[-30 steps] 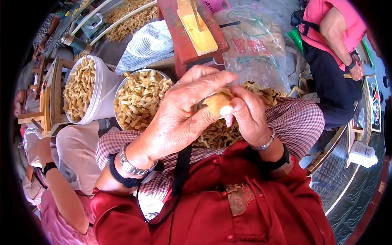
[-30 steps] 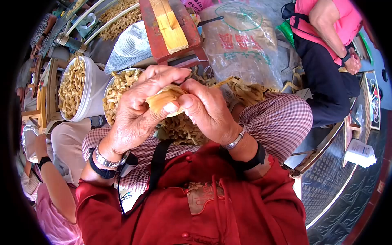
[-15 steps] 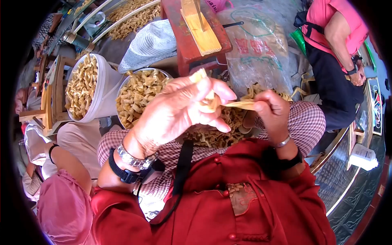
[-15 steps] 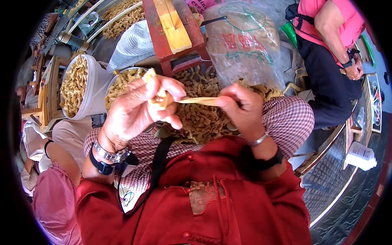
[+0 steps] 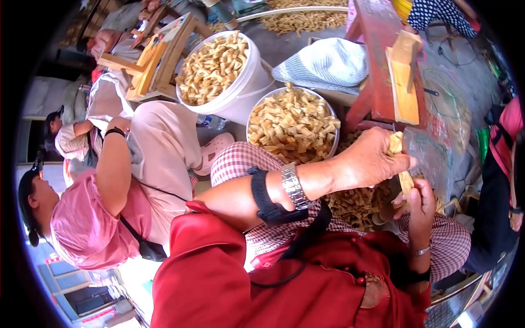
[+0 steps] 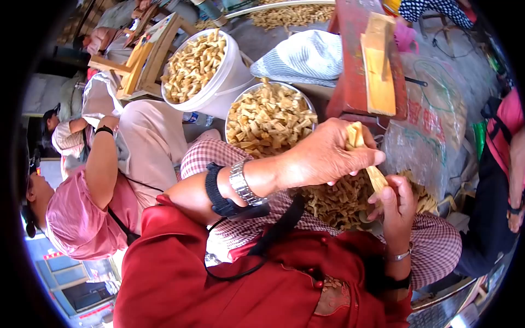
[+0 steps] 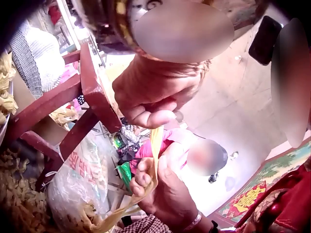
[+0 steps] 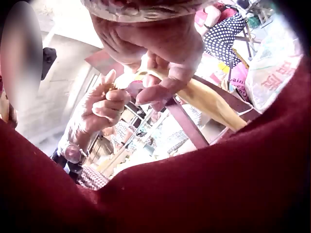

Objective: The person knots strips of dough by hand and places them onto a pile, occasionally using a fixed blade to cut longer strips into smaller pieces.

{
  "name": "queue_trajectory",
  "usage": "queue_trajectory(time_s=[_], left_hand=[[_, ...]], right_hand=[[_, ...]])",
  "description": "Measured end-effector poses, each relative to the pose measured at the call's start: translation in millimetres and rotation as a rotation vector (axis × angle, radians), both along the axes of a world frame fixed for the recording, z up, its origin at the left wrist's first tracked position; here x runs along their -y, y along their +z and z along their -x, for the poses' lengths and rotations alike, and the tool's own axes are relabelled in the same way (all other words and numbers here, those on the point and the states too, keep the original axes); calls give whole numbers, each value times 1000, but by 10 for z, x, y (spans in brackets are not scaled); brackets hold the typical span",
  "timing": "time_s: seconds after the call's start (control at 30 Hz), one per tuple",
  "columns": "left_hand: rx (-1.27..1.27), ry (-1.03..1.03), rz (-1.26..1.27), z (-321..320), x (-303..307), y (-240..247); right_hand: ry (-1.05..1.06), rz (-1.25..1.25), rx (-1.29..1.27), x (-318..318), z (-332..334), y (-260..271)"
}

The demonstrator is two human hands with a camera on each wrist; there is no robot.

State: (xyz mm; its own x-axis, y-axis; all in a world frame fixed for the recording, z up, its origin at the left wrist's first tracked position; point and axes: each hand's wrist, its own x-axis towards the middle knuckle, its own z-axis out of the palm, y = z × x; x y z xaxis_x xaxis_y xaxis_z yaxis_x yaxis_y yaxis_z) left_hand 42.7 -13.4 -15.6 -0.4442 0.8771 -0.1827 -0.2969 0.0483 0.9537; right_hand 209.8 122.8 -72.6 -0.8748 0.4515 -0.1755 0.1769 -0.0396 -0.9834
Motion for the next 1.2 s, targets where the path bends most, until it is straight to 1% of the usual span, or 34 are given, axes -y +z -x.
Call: queue_trajectory(time_s=[0.03, 0.1, 0.13, 0.17, 0.23, 0.3, 0.33, 0.4, 0.43, 0.47, 0.5, 0.53, 0.57, 0.6, 0.67, 0.7, 0.77, 0.8, 0.87, 0.9, 0.93, 0.97, 1.0, 1.03, 1.07, 1.1, 1.2], left_hand=[[5, 2, -6, 11, 2, 30], [-46, -15, -64, 4, -51, -92], [12, -26, -101, -21, -79, -159], [-138, 19, -199, -41, -141, -319], [63, -20, -43, 60, -39, 13], [170, 8, -64, 203, 2, 47], [182, 18, -77, 237, -1, 36], [166, 41, -123, 281, 2, 85], [164, 41, -158, 292, -29, 128], [114, 101, -99, 319, -70, 183], [76, 128, -162, 364, -91, 191], [24, 168, -154, 418, -159, 196], [4, 196, -130, 466, -207, 298], [-42, 199, -157, 539, -256, 308], [-61, 269, -172, 621, -364, 306], [-69, 315, -162, 662, -410, 296], [-151, 356, -114, 776, -512, 321], [-166, 361, -140, 811, -559, 357], [-237, 378, -140, 869, -642, 361], [-275, 384, -141, 904, -704, 362], [-269, 408, -131, 957, -785, 235], [-343, 431, -16, 967, -810, 107], [-417, 453, 100, 968, -824, -1], [-495, 474, 211, 969, -842, -82], [-600, 477, 196, 970, -771, -177], [-544, 412, 228, 912, -682, -128], [-391, 195, 370, 602, -379, 121]], right_hand=[[25, 47, 9, 31, 57, 53], [66, 132, 32, 151, 176, 203], [45, 138, 7, 247, 262, 281], [138, 101, -31, 188, 267, 252], [17, 199, -22, 159, 227, 155], [34, 57, -59, 31, 133, 158], [41, -107, -50, -38, 115, 160], [-54, -385, -54, -61, 155, 189], [39, -419, -9, -200, 241, 315], [134, -454, 31, -337, 335, 432], [114, -523, -29, -308, 475, 549], [133, -717, -103, -343, 633, 680], [155, -750, -140, -466, 739, 683], [116, -718, -200, -499, 866, 742], [141, -878, -274, -667, 1071, 785], [101, -844, -270, -697, 1132, 783], [87, -942, -190, -771, 1251, 869], [60, -971, -226, -807, 1310, 858], [6, -1033, -303, -880, 1443, 780], [0, -1124, -285, -952, 1522, 695], [-8, -1215, -265, -1034, 1586, 560], [-15, -1303, -243, -1075, 1592, 435], [-4, -1228, -189, -1018, 1565, 348], [52, -1313, -47, -1025, 1521, 245], [46, -1227, -87, -1033, 1414, 172], [45, -1139, -124, -987, 1277, 145], [4, -736, -246, -795, 907, 182]])
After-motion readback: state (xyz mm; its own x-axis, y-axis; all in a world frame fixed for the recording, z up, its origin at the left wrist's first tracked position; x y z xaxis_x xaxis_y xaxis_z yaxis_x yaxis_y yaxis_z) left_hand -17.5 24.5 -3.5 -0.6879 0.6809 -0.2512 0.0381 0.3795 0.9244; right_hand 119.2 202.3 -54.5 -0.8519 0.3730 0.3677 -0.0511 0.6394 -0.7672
